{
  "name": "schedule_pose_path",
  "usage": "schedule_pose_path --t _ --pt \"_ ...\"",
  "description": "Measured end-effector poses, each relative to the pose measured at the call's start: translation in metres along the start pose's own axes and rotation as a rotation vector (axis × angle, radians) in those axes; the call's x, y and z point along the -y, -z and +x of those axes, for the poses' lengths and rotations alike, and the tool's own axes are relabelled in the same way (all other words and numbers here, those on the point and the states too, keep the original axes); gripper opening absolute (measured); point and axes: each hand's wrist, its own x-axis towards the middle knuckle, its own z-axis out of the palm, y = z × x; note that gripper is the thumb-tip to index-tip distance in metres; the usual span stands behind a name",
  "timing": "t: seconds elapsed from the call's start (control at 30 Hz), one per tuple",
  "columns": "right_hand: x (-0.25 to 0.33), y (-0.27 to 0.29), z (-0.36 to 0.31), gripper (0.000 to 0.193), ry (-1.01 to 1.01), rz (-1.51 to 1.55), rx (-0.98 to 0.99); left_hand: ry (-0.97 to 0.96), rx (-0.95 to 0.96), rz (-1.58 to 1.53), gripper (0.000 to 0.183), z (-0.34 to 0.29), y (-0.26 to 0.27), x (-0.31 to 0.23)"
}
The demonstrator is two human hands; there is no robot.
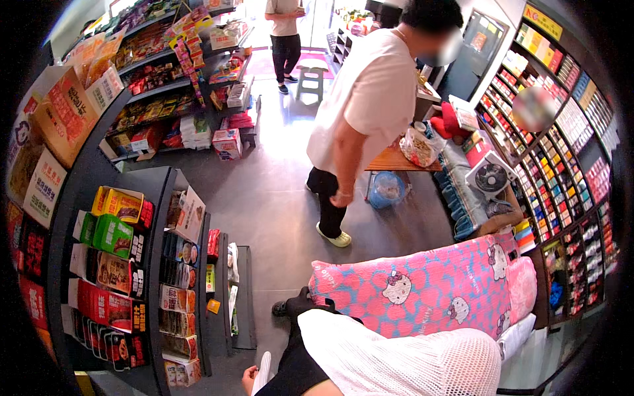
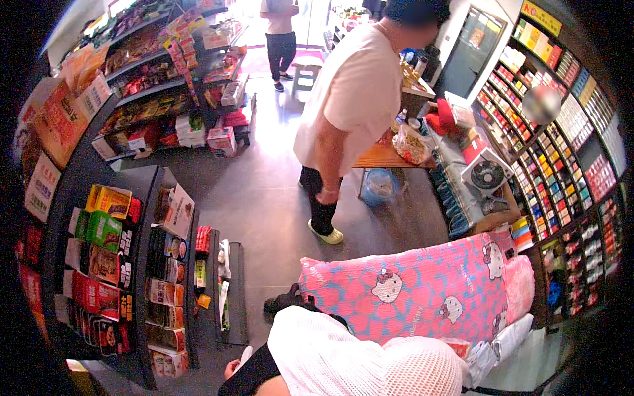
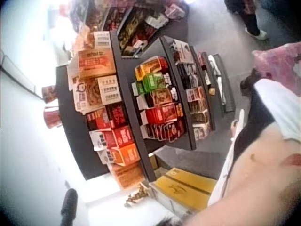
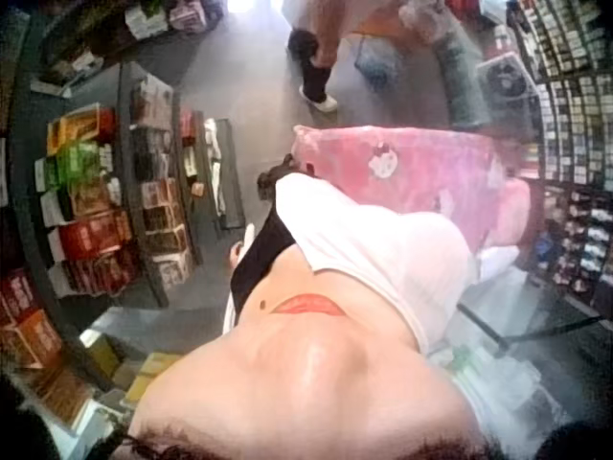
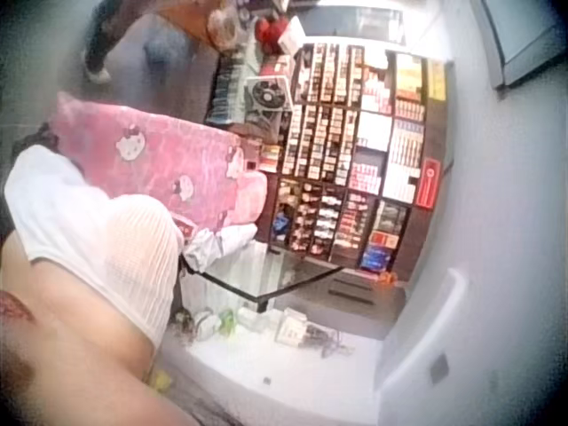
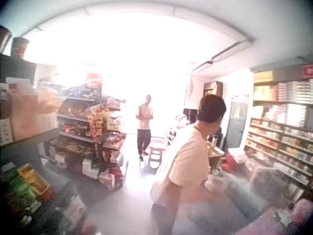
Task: The person wipes the exterior of packaged snack items with a cloth while standing in a small shop. They handle multiple snack packages, cleaning them individually before placing them into a white box on a nearby table.
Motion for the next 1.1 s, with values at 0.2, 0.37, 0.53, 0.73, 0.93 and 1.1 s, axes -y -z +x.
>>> schedule_pose_path --t 0.2,0.37,0.53,0.73,0.93,1.1 --pt "0.003 -0.007 0.0 0.04 -0.031 -0.035 0.04 0.188 -0.085 0.002 0.021 -0.01 -0.001 -0.003" --pt "0.003 -0.002 0.009 0.04 -0.06 -0.138 0.115 0.309 -0.209 -0.085 0.02 -0.03 -0.014 0.009" --pt "0.034 0.014 0.032 0.04 0.004 -0.252 0.137 0.389 -0.312 -0.192 0.019 -0.059 -0.043 0.025" --pt "0.101 0.022 0.061 0.04 0.173 -0.354 0.15 0.498 -0.487 -0.351 0.018 -0.113 -0.095 0.043" --pt "0.095 0.031 0.066 0.04 0.204 -0.599 0.245 0.609 -0.731 -0.566 0.018 -0.185 -0.19 0.054" --pt "0.112 0.052 0.088 0.041 0.291 -0.887 0.332 0.757 -0.958 -0.628 0.018 -0.241 -0.304 0.013"
